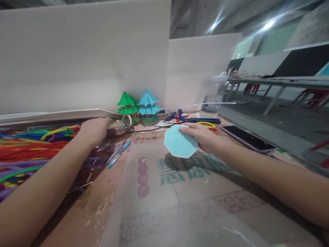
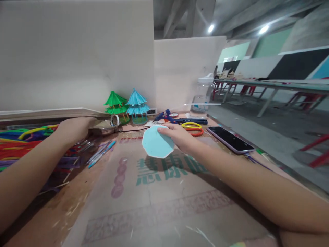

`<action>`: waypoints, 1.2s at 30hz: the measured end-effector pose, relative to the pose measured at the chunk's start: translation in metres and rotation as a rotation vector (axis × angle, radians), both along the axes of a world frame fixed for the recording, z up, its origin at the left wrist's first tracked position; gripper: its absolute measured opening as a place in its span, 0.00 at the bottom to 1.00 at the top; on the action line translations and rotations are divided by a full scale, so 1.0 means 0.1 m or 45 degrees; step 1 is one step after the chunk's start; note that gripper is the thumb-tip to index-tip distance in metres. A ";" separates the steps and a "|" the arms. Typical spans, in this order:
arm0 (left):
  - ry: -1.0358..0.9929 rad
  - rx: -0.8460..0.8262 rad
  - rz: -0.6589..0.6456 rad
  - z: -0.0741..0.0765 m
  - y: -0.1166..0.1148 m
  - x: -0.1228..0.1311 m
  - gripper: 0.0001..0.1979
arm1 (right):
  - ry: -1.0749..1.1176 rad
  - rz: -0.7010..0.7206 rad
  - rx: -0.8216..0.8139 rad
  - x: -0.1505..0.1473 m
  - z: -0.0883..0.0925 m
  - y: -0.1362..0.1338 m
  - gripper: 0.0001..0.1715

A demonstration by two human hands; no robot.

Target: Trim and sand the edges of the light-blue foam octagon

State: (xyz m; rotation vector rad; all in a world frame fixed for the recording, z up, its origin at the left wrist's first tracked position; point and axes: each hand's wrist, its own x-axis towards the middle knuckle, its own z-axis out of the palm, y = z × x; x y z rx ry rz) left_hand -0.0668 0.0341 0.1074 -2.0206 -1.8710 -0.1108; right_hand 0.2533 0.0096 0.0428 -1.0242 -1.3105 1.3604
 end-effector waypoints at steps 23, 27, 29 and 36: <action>-1.282 0.048 -0.316 0.06 -0.50 0.67 0.12 | -1.638 -0.075 0.690 0.16 0.23 -0.12 0.26; -1.026 -0.429 -0.340 -0.43 -0.32 0.75 0.13 | -1.504 -0.083 0.628 0.13 0.13 -0.02 0.18; -0.750 -0.389 -0.497 -0.62 -0.32 0.79 0.14 | -1.528 -0.163 0.599 0.16 0.14 0.00 0.20; -0.312 -0.283 -0.958 -0.72 -0.44 0.84 0.23 | -1.357 -0.175 1.007 0.16 0.25 -0.24 0.22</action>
